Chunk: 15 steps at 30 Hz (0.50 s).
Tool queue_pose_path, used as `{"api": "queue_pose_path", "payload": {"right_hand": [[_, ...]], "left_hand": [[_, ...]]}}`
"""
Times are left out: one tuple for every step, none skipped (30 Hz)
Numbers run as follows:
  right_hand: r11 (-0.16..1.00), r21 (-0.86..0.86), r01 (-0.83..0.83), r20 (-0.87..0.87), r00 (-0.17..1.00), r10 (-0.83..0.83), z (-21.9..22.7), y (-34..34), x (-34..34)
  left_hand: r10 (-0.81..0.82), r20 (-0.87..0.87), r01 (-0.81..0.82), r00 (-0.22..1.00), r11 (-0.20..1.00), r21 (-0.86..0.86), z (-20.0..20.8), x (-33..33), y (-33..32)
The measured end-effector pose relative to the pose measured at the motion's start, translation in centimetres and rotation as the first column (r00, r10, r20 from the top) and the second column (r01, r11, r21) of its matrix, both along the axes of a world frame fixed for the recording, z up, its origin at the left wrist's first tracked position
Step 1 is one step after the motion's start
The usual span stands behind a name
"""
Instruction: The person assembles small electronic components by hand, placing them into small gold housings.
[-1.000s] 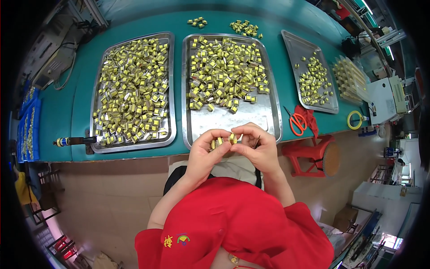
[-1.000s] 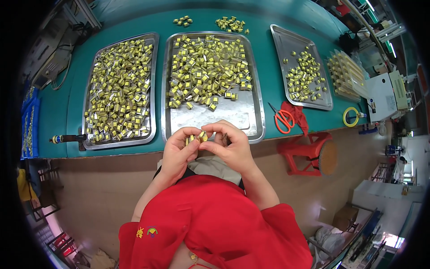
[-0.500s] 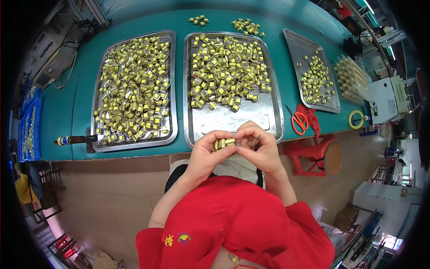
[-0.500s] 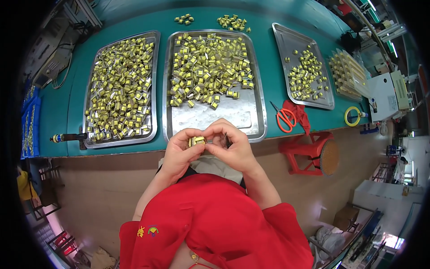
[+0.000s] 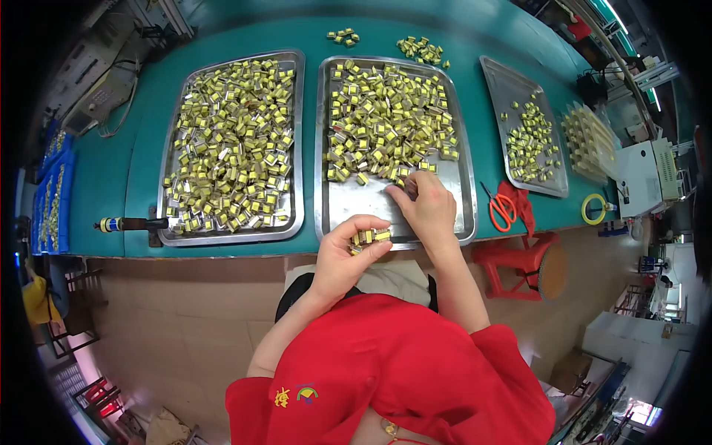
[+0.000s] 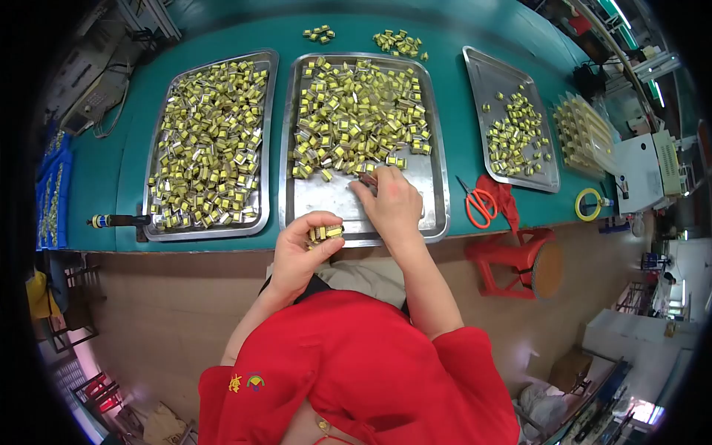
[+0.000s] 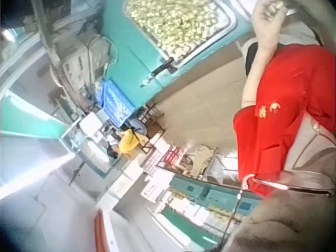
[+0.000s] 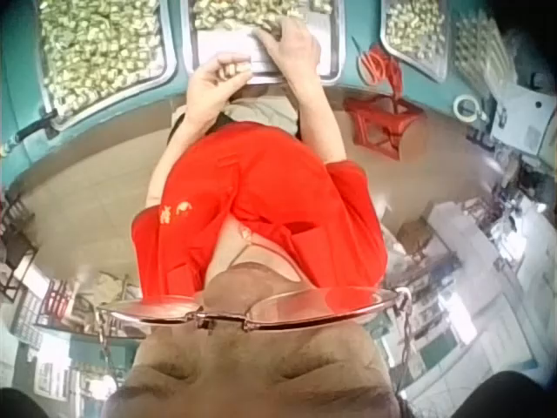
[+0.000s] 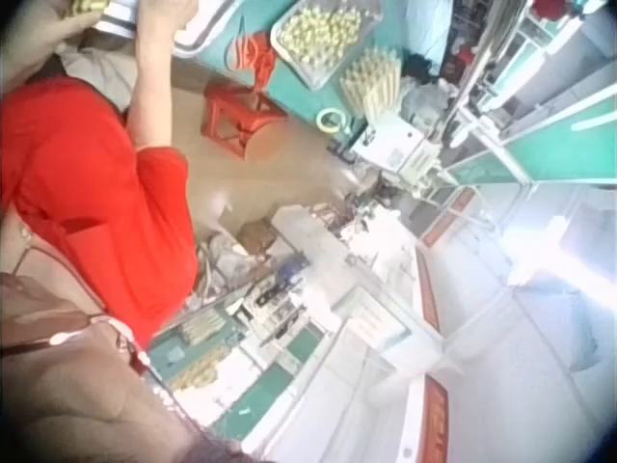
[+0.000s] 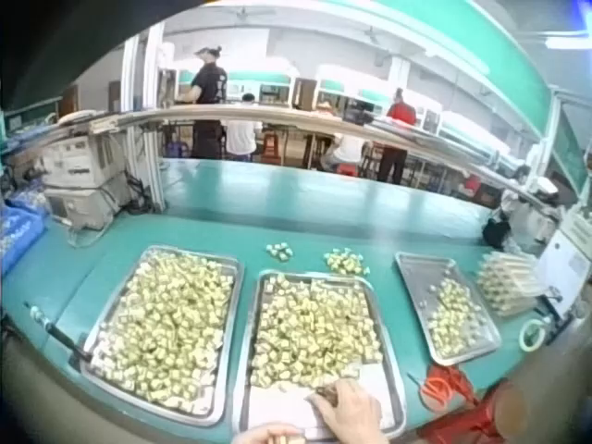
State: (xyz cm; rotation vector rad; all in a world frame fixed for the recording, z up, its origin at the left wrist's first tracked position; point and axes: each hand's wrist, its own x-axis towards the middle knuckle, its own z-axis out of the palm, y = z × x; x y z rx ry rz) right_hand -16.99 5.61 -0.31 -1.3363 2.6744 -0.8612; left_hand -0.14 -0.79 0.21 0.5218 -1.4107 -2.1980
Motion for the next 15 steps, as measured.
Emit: {"api": "queue_pose_path", "payload": {"right_hand": [[1.000, 0.008, 0.014, -0.004, 1.000, -0.014, -0.2, -0.3, 0.1], [1.000, 0.012, 0.026, -0.008, 1.000, -0.026, -0.3, -0.7, 0.2], [1.000, -0.016, -0.017, -0.001, 1.000, 0.017, -0.5, -0.4, -0.1], [0.993, -0.096, -0.064, -0.010, 0.998, 0.064, -1.1, -0.2, 0.0], [0.994, -0.068, -0.083, -0.021, 0.996, 0.081, -0.3, 0.4, 0.1], [0.990, -0.097, -0.098, -0.006, 0.995, 0.098, -0.4, 0.9, 0.2], [0.991, -0.111, -0.079, -0.027, 0.997, 0.077, -0.1, 1.6, 0.1], [0.990, -0.103, -0.092, 0.018, 0.995, 0.094, 0.6, 2.4, 0.1], [0.990, -0.105, -0.092, 0.024, 0.995, 0.095, 0.8, 2.9, 0.3], [0.991, -0.103, -0.086, 0.025, 0.996, 0.089, 0.9, 3.5, 0.3], [0.988, -0.120, -0.101, 0.020, 0.994, 0.104, 0.8, 4.3, 0.0], [0.984, -0.137, -0.117, 0.018, 0.993, 0.121, 0.4, 4.6, -0.1], [0.977, -0.165, -0.137, 0.017, 0.990, 0.142, 0.3, 4.8, 0.0], [0.983, -0.146, -0.109, 0.061, 0.991, 0.119, 0.4, 4.9, 0.1], [0.989, -0.122, -0.078, 0.104, 0.990, 0.091, 0.4, 4.8, 0.3]], "left_hand": [[0.010, 0.003, -0.010, 1.000, 1.000, -0.013, 0.1, 0.2, -0.1], [0.013, 0.020, -0.015, 1.000, 0.998, 0.061, 0.2, 0.4, 0.0], [0.020, 0.037, -0.024, 0.999, 0.991, 0.129, 0.4, 0.5, 0.0], [0.026, 0.045, -0.032, 0.999, 0.990, 0.135, 0.4, 1.0, -0.1], [0.038, 0.059, -0.043, 0.998, 0.995, 0.089, 0.5, 1.1, -0.4], [0.069, 0.083, -0.072, 0.994, 0.997, 0.039, 0.2, 1.5, -1.1], [0.114, 0.043, -0.115, 0.993, 0.993, 0.017, 0.2, 1.4, -1.9], [0.162, 0.003, -0.162, 0.987, 0.987, -0.008, 0.4, 1.6, -2.7], [0.225, 0.007, -0.224, 0.974, 0.974, -0.040, 0.2, 2.2, -3.8], [0.304, -0.050, -0.308, 0.951, 0.942, -0.132, 0.4, 2.5, -5.3], [0.404, 0.003, -0.390, 0.915, 0.887, -0.248, 1.0, 2.8, -7.0], [0.507, 0.045, -0.458, 0.861, 0.811, -0.365, 1.6, 3.4, -8.8], [0.597, 0.038, -0.501, 0.801, 0.704, -0.502, 1.9, 3.9, -11.0], [0.648, 0.013, -0.549, 0.762, 0.656, -0.519, 3.8, 4.4, -12.4], [0.742, -0.060, -0.506, 0.667, 0.393, -0.768, 3.3, 5.1, -15.0]]}}
